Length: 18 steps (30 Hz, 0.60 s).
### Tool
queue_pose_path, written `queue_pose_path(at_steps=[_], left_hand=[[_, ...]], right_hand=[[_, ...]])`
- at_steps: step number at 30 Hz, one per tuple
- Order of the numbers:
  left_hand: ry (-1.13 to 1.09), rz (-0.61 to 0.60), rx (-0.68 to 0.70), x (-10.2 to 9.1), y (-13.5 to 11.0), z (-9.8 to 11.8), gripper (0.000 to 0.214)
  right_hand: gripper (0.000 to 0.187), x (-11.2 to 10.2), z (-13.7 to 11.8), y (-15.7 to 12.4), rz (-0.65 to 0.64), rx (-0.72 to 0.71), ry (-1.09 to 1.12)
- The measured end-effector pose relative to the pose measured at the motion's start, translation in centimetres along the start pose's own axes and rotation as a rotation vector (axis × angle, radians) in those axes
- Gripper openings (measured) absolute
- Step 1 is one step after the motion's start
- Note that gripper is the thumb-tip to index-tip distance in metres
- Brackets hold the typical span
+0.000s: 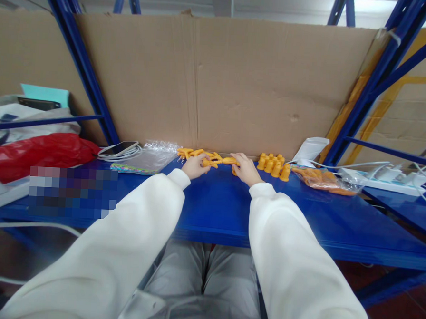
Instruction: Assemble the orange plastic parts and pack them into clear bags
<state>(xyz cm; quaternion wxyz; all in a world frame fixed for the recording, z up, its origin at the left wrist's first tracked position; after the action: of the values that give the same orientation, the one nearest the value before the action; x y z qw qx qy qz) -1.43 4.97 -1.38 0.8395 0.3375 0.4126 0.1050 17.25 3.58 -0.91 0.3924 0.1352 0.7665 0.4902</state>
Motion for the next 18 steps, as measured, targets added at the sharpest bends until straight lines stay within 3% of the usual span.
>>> queue_pose_path(at_steps=[18], left_hand=[[0.039, 0.009, -0.034, -0.26, 0.04, -0.46, 0.037]], right_hand=[[0.050, 0.07, -0.08, 0.16, 0.029, -0.002, 0.114]])
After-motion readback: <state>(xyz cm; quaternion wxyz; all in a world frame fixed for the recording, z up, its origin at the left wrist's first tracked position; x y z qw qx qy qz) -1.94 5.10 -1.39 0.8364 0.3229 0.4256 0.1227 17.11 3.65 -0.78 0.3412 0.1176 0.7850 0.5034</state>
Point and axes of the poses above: each hand's wrist, its own y-axis towards the middle knuckle, its own x-axis out of the palm, z = x × y, the point moved 9 cm from there along y, towards the middle knuckle, and after that the axes turned 15 degrees about z, right-handed, at the moved point
